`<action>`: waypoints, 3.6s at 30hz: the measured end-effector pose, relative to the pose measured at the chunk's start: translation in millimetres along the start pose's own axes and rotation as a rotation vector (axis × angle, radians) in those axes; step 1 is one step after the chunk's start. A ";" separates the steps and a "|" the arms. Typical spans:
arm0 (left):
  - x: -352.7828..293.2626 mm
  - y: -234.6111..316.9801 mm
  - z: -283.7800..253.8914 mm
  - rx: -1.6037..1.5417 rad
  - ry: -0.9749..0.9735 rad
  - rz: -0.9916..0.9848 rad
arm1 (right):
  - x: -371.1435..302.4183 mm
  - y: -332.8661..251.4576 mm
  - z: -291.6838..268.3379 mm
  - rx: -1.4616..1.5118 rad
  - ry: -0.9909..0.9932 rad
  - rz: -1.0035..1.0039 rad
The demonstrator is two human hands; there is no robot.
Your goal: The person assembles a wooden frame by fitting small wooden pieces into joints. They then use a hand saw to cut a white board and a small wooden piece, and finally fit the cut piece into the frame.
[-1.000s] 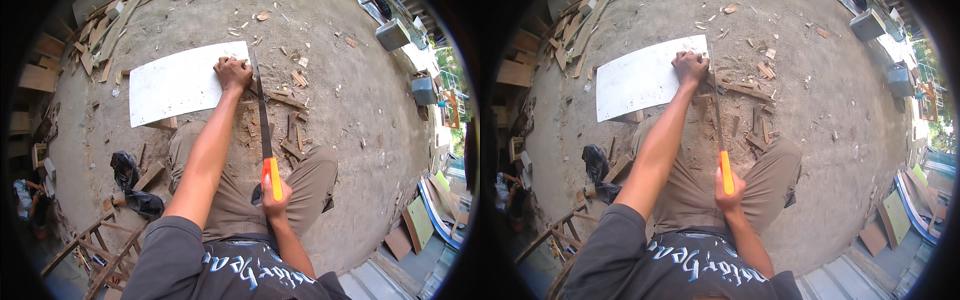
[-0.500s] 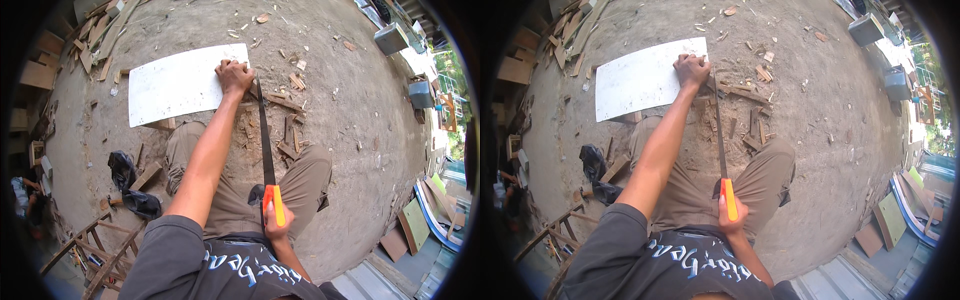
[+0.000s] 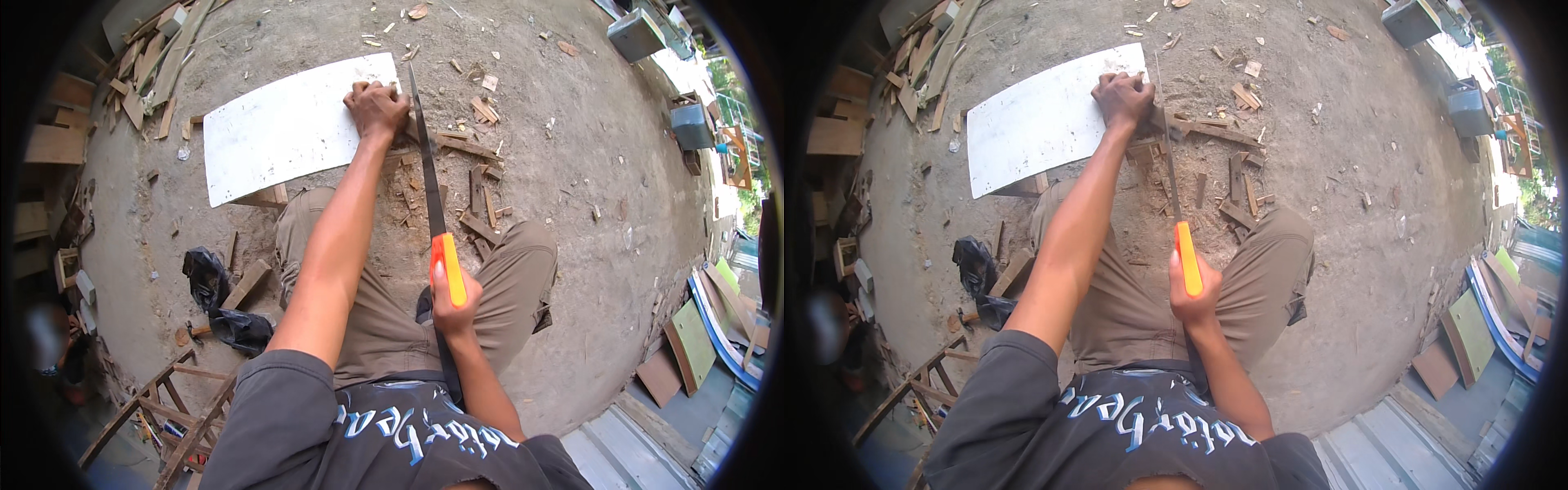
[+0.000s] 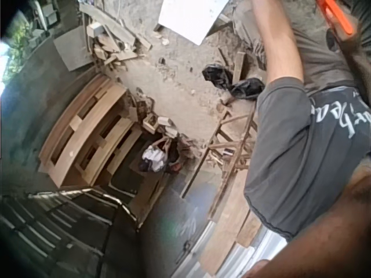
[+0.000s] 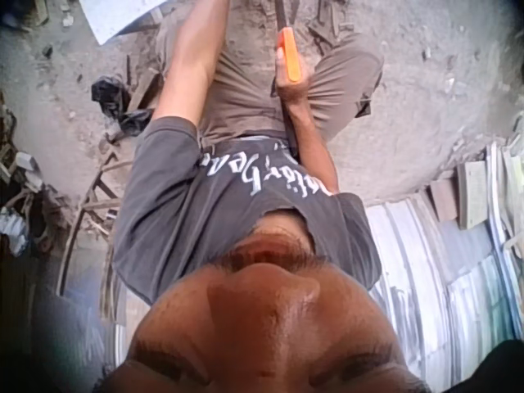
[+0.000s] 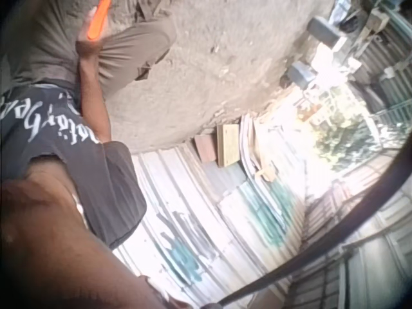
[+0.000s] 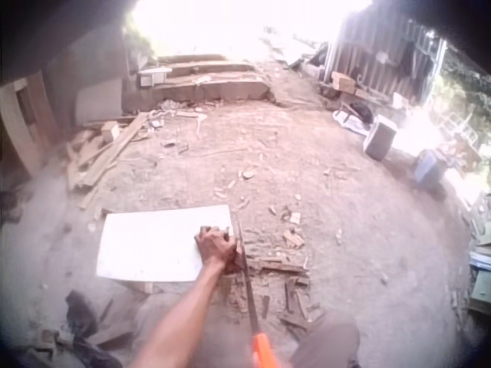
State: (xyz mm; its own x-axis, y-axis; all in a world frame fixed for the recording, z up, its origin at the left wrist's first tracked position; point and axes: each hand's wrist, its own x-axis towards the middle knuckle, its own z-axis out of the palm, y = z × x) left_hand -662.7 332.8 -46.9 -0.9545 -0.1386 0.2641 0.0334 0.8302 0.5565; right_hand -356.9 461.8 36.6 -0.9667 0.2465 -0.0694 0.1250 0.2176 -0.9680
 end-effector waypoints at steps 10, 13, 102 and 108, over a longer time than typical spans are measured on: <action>3.7 1.3 -0.9 0.005 0.018 -0.042 | -12.3 5.5 -8.8 0.001 -0.004 0.033; 10.6 2.9 -3.2 0.019 0.034 -0.043 | -5.9 4.8 0.3 -0.036 0.023 -0.066; 15.2 4.8 9.2 -0.008 0.074 -0.075 | -54.3 -0.6 -20.6 -0.090 -0.009 -0.059; 10.1 7.2 16.2 -0.027 0.116 -0.024 | 21.8 1.3 15.6 0.003 0.043 0.001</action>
State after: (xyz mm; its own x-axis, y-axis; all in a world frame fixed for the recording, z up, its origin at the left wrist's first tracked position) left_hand -676.8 346.1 -52.9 -0.9143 -0.2209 0.3395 0.0207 0.8115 0.5839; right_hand -381.3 452.8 30.1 -0.9560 0.2872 -0.0598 0.1249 0.2141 -0.9688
